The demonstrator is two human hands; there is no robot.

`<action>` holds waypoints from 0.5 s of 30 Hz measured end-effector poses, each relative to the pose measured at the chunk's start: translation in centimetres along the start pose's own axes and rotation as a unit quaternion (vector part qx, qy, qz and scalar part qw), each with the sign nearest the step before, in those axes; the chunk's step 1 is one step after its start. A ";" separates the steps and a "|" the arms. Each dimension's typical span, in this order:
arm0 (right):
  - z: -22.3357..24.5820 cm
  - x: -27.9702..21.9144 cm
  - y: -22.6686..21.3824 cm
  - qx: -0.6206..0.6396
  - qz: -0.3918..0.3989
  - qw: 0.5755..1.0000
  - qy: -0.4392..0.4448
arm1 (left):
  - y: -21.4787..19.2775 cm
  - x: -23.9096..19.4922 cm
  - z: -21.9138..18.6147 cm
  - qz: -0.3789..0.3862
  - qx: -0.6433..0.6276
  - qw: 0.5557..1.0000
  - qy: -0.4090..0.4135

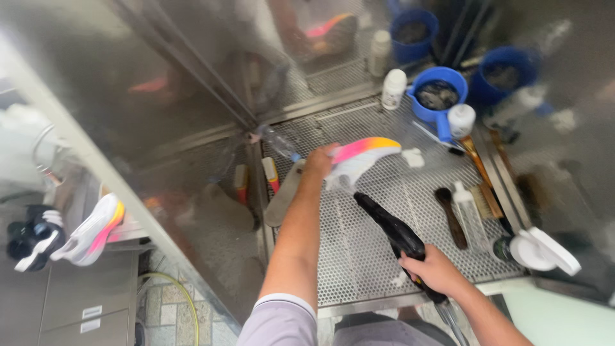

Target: The person uses a high-pressure steam cleaner to clean a white sneaker with pink and yellow accents. They systematically direct the steam nozzle at the shoe's upper, sole, and interior, rotating the shoe to cover all surfaces. The person then rinses the shoe under a running tap in a stainless steel sink before returning to the steam station to treat a shoe insole.

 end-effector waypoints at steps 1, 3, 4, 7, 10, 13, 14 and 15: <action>0.1 0.0 0.1 0.002 0.007 1.000 -0.002 | -0.2 -0.2 -0.1 0.000 -0.015 1.000 -0.024; 0.3 0.1 0.4 0.006 0.021 1.000 -0.003 | -0.6 -1.0 -0.9 0.005 -0.014 0.999 -0.041; 0.4 0.5 0.4 0.008 0.022 1.000 0.002 | -1.1 -1.2 -1.2 0.009 -0.013 0.999 -0.049; 0.1 0.9 0.6 0.012 0.028 0.999 0.025 | -1.8 -1.8 -2.4 0.015 -0.004 0.998 -0.053; -0.1 1.3 0.6 0.006 0.030 0.999 0.036 | -2.1 -2.2 -2.8 0.025 0.013 0.998 -0.056; -0.1 1.4 0.5 0.006 0.014 0.999 0.035 | -2.2 -2.2 -2.9 0.028 0.002 0.998 -0.064; 0.0 1.5 0.7 0.016 0.020 0.999 0.025 | -2.2 -2.3 -2.9 0.028 -0.001 0.997 -0.066; 0.2 1.5 0.9 0.028 0.025 0.999 0.015 | -2.2 -2.3 -2.9 0.029 -0.003 0.997 -0.066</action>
Point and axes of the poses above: each hand's wrist, its own x-axis towards the middle knuckle, its own y-axis out of the palm, z = x × y, the point moved 10 cm from there along x, towards the middle knuckle, and after that the axes turned 1 degree about -z, right-handed, at the moved point
